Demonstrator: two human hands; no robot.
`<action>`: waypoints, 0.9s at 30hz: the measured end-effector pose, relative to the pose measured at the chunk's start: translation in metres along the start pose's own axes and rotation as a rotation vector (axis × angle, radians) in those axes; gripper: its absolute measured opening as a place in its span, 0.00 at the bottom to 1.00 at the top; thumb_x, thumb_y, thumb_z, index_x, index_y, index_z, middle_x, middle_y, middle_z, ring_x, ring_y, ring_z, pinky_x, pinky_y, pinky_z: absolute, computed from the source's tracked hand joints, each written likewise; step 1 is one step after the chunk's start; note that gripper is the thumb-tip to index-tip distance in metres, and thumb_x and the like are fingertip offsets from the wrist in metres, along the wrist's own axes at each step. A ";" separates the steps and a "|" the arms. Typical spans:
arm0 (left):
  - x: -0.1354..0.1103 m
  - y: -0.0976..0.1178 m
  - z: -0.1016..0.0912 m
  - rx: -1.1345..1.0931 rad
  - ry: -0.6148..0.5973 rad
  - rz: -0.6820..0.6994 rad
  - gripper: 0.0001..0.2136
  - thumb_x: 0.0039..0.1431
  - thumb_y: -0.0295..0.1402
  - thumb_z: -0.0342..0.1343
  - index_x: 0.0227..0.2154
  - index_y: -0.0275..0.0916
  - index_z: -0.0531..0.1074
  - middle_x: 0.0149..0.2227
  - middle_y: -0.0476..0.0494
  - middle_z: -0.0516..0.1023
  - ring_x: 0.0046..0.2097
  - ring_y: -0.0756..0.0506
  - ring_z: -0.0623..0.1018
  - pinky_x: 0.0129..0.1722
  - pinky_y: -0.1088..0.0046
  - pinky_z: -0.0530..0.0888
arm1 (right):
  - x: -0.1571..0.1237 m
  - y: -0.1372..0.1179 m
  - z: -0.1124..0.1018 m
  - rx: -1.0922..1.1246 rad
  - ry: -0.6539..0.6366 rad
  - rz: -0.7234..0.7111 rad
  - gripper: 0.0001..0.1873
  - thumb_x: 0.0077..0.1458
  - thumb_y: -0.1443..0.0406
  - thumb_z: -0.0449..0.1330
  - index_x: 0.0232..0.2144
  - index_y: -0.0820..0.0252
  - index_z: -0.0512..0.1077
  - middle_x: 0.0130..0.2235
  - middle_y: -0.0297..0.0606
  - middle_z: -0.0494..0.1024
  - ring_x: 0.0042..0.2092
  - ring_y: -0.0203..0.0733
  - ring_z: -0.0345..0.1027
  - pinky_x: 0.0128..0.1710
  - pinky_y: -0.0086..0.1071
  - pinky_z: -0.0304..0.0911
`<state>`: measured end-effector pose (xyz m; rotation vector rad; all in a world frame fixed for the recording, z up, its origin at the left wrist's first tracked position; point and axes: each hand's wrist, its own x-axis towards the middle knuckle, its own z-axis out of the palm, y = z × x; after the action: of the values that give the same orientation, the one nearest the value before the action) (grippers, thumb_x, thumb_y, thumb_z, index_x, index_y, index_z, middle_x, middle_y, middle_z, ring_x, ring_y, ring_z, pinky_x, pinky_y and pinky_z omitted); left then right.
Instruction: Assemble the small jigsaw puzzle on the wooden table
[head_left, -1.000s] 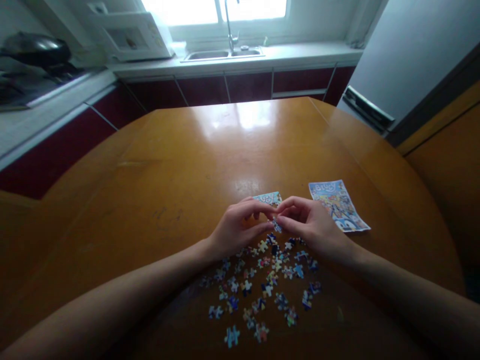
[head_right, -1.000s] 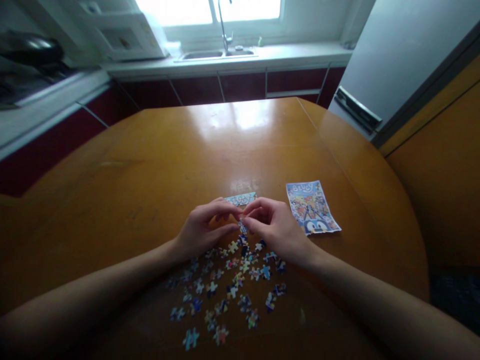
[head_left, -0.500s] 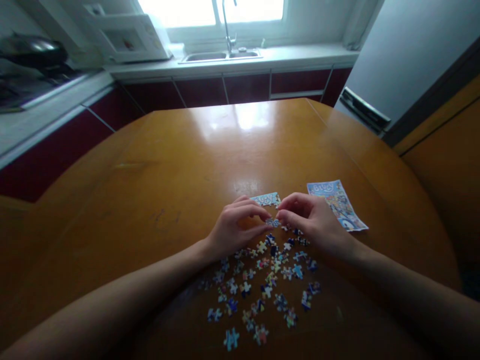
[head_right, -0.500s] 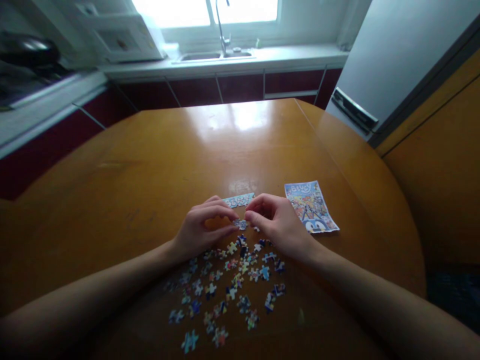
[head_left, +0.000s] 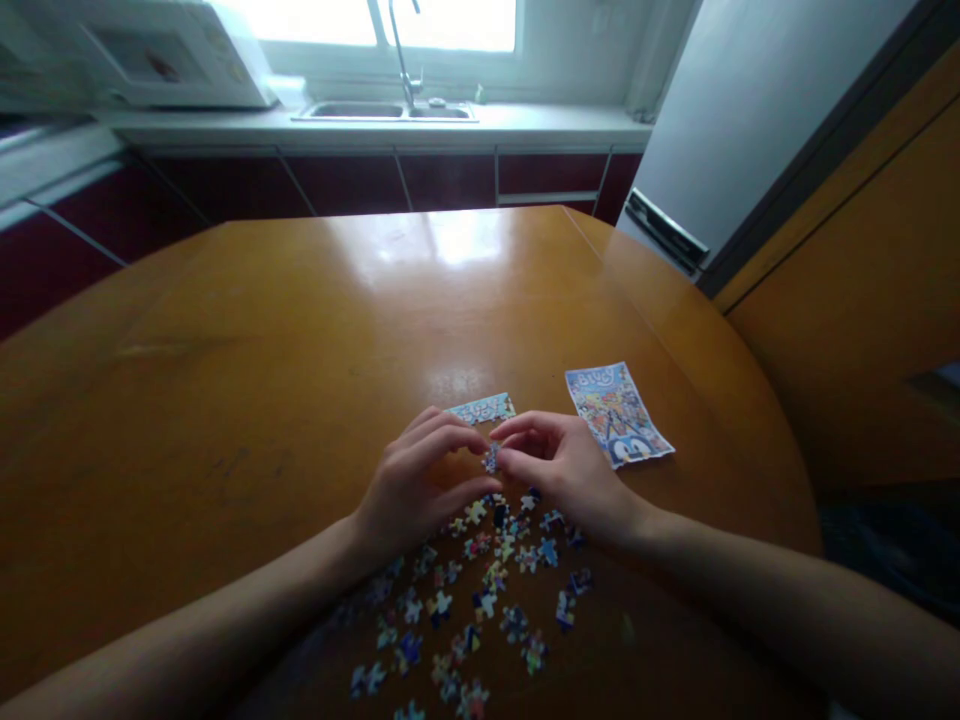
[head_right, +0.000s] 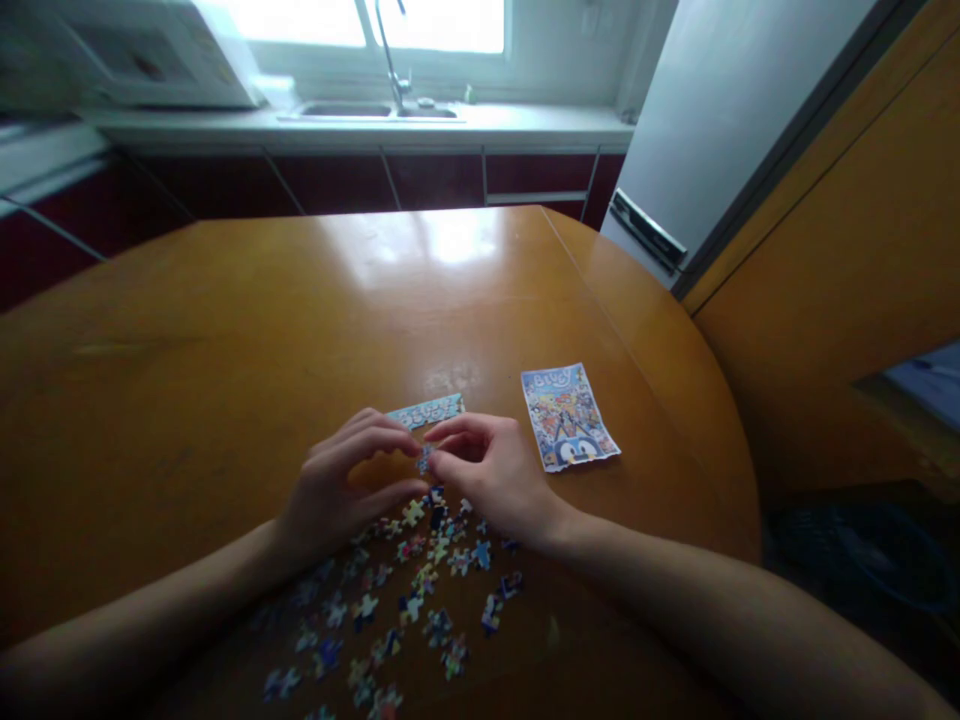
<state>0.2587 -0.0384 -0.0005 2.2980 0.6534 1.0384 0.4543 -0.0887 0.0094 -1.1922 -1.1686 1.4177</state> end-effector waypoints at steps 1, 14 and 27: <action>0.000 0.001 0.001 0.004 -0.005 0.015 0.11 0.53 0.32 0.69 0.38 0.39 0.74 0.35 0.47 0.77 0.38 0.48 0.74 0.38 0.71 0.72 | -0.001 0.000 0.001 0.004 -0.004 -0.008 0.09 0.50 0.65 0.66 0.36 0.60 0.76 0.32 0.36 0.80 0.33 0.37 0.72 0.32 0.32 0.66; 0.005 -0.024 0.001 0.279 0.011 0.076 0.04 0.60 0.29 0.62 0.38 0.42 0.78 0.38 0.49 0.82 0.38 0.48 0.73 0.39 0.71 0.73 | 0.022 0.006 -0.031 -0.719 0.231 -0.315 0.05 0.57 0.68 0.59 0.33 0.59 0.76 0.32 0.36 0.77 0.32 0.38 0.68 0.34 0.35 0.64; 0.016 -0.032 0.007 0.500 -0.121 0.120 0.05 0.64 0.33 0.59 0.39 0.48 0.79 0.41 0.54 0.82 0.37 0.47 0.69 0.40 0.70 0.67 | 0.024 0.017 -0.031 -0.900 0.134 -0.349 0.10 0.59 0.70 0.57 0.38 0.59 0.78 0.40 0.41 0.76 0.43 0.43 0.69 0.46 0.39 0.65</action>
<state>0.2671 -0.0067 -0.0162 2.8354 0.8049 0.8466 0.4816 -0.0639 -0.0124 -1.5308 -1.8890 0.5120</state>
